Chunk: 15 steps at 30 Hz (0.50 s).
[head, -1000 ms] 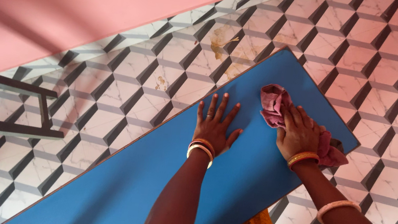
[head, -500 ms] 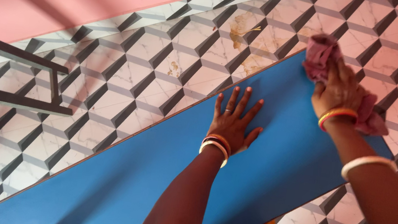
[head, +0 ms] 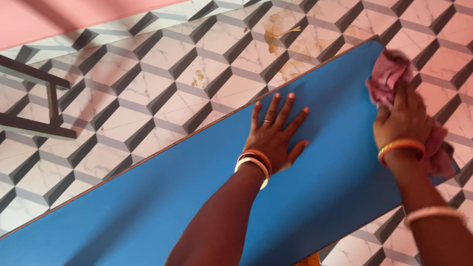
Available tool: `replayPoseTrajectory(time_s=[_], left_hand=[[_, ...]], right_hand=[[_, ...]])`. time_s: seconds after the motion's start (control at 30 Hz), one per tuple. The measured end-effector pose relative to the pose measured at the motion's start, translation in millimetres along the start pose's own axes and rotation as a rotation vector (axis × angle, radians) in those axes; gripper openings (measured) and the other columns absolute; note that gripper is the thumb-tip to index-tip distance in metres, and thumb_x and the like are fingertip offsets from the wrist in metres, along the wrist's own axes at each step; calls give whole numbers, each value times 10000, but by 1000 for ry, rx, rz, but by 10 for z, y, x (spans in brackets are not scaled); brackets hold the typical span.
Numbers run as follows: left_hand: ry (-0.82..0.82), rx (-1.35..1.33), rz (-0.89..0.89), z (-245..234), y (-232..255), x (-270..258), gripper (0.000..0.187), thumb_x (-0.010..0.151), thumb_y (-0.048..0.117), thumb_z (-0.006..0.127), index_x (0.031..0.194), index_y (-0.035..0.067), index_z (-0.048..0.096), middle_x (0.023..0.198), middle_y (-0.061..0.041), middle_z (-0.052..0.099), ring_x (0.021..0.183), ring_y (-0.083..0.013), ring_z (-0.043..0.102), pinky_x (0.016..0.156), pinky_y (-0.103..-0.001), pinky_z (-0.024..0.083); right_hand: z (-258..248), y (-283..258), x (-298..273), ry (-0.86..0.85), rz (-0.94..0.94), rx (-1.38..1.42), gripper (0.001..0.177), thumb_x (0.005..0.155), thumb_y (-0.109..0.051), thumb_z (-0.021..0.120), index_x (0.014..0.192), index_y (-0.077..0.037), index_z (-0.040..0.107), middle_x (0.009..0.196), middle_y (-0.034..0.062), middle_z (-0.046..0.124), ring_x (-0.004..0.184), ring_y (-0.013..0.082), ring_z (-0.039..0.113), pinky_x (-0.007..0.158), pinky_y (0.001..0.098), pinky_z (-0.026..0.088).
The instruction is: The person wipes a blue painted wooden board with a pink cloth. They move the cloth back and forth across the surface, occasionally repositioning their hands and the cloth to cover different areas.
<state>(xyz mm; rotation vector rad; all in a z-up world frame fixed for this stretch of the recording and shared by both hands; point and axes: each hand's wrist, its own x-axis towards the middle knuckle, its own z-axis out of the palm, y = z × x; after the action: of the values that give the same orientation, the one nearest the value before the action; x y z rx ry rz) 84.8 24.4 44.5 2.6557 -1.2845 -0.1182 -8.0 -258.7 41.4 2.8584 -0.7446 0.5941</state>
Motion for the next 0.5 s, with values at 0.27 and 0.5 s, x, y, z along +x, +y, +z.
replayPoseTrajectory(time_s=[0.27,0.5], left_hand=[[32,-40,10,35,-53,-11,708,999,599,315,1623,297,172,1709,-102,9,1564,-343,-47,1208,-628,-45],[-14,-32,3,8,-37,-8,687,994,592,290,1605,307,158,1701,-94,3,1560,-342,-53,1204,-622,-48]], right_hand=[[-140,-103,-913,-27,98,-55,563,948,-251,533,1485,-83,561,1548,121,553,1447,306,494,1111,573,391],[-6,11,-385,-43,118,15,617,945,-254,541,1535,-76,533,1554,135,522,1412,340,482,1099,572,359]])
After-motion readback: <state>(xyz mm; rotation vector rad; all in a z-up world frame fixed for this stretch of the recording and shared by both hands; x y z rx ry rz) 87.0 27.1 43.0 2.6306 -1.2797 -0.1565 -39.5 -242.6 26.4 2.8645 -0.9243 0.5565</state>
